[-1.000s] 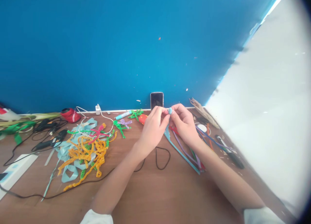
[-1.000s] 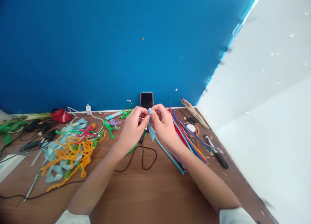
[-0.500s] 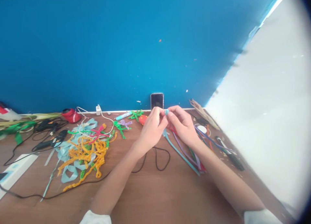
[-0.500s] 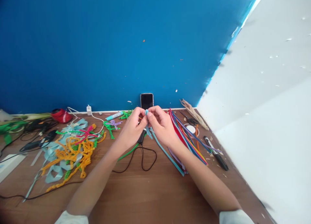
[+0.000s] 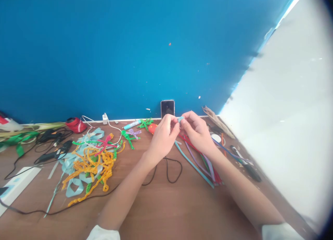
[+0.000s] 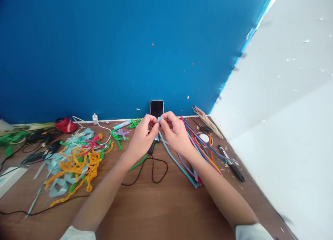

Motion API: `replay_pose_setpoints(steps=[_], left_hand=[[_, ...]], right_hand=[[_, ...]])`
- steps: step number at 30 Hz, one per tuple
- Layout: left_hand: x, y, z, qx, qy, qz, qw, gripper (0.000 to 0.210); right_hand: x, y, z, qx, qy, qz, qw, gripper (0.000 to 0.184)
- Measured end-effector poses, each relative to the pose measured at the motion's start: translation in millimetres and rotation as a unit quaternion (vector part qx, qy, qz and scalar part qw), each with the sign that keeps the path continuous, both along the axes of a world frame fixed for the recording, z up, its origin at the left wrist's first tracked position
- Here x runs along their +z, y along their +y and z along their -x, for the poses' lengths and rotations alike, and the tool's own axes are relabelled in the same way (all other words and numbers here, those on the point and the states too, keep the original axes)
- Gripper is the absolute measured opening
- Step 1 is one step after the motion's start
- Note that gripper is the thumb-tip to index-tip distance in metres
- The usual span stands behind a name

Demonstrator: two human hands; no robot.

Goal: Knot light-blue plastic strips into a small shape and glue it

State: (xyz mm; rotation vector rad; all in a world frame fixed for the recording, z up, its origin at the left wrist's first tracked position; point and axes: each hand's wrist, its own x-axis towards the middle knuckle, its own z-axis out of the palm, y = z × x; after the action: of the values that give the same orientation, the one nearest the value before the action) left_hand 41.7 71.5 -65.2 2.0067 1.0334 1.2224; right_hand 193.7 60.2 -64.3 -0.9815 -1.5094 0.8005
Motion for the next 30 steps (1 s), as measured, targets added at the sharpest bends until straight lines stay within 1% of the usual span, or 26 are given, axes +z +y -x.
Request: replay_pose_setpoints(steps=[3, 5, 10, 17, 21, 23, 27, 30], left_hand=[[2.7, -0.7, 0.4, -0.050, -0.055, 0.050, 0.996, 0.012], [3.4, -0.2, 0.8, -0.065, -0.077, 0.062, 0.993, 0.014], [1.4, 2.2, 1.0, -0.061, -0.111, 0.079, 0.989, 0.012], [-4.7, 6.8, -1.3, -0.071, -0.162, 0.116, 0.977, 0.016], [-2.7, 6.0, -3.0, -0.086, -0.196, 0.158, 0.964, 0.023], [0.0, 4.4, -2.9, -0.089, -0.200, 0.168, 0.961, 0.023], [3.9, 1.9, -1.1, -0.087, -0.188, 0.157, 0.966, 0.024], [4.8, 1.3, -0.2, -0.085, -0.189, 0.150, 0.967, 0.024]], right_hand=[[0.5, 0.6, -5.1, 0.034, 0.043, 0.018, 0.998, 0.021], [0.7, 1.2, -7.9, 0.036, 0.044, 0.008, 0.998, 0.021], [-0.3, 2.4, -6.9, -0.010, 0.006, -0.034, 0.999, 0.019], [0.0, 0.6, -0.3, -0.048, -0.029, -0.064, 0.996, 0.013], [0.6, 0.2, -0.1, -0.031, -0.024, -0.073, 0.997, 0.010], [0.8, 0.1, -0.4, -0.027, -0.022, -0.080, 0.996, 0.008], [0.6, 0.2, -2.1, -0.056, -0.047, -0.108, 0.991, 0.004], [0.7, 0.6, -5.4, -0.050, -0.097, -0.133, 0.985, 0.007]])
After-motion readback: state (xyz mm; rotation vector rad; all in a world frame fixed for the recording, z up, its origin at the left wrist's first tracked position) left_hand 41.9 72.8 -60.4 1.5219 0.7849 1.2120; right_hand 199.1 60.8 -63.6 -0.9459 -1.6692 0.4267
